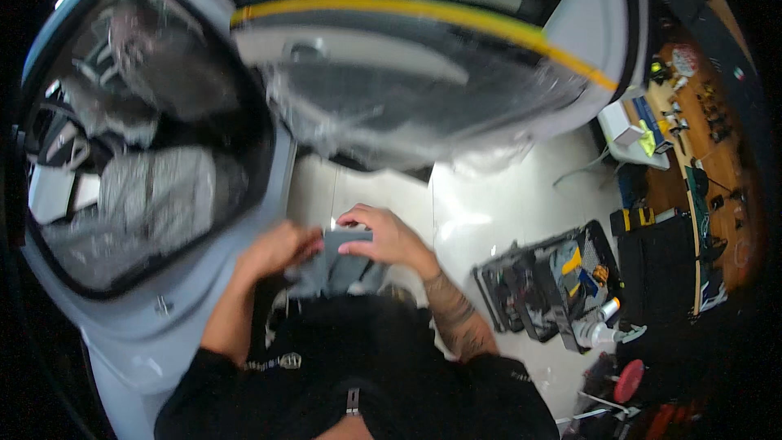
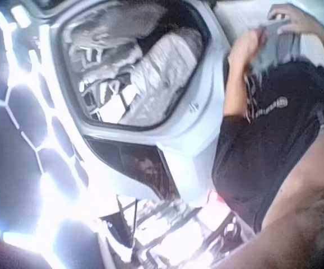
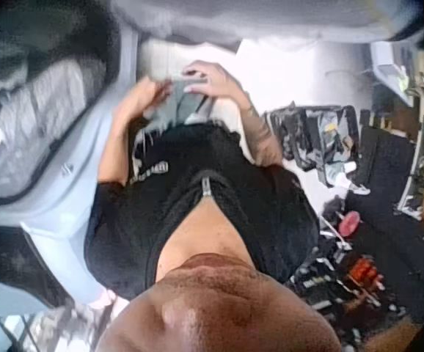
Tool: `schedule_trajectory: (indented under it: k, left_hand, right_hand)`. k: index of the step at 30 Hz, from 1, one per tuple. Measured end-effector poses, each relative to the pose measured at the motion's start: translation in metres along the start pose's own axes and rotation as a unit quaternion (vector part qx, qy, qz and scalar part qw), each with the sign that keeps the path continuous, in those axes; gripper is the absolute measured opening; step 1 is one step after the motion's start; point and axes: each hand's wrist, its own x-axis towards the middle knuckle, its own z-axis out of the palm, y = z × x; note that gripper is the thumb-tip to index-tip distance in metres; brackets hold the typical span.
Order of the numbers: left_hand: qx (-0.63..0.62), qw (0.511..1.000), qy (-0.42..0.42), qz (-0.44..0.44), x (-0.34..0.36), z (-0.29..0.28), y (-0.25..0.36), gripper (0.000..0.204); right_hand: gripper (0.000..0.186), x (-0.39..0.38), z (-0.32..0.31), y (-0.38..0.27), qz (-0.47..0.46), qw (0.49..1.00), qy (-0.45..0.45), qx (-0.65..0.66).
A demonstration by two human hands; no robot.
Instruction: The person applies a tint film to a car door window. They smooth the film with their hands, spray a solution, and use a squeegee to remove bubbles and excess liquid. The person wipes the edges with a cloth and uses a yellow tool to trim the film along the window frame.
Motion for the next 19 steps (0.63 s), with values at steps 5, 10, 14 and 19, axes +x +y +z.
schedule_trajectory:
  k: [5, 10, 14, 19]
  left_hand:
    - [-0.328, 0.936, 0.099, -0.080, 0.005, 0.020, 0.016, 0.024]
    - [-0.505, 0.841, 0.120, -0.153, -0.019, 0.098, -0.013, 0.031]
    - [-0.298, 0.895, 0.275, -0.186, -0.021, 0.097, -0.020, 0.029]
    - [-0.431, 0.711, 0.510, -0.221, -0.022, 0.073, -0.056, 0.030]
  right_hand:
    - [0.027, -0.039, -0.012, 0.005, 0.170, 0.983, 0.024, 0.068]
    - [0.028, -0.038, 0.002, 0.007, 0.176, 0.980, 0.087, 0.041]
    - [0.029, -0.036, 0.001, 0.006, 0.222, 0.971, 0.088, 0.026]
    - [0.030, -0.040, -0.008, 0.009, 0.207, 0.977, 0.016, -0.040]
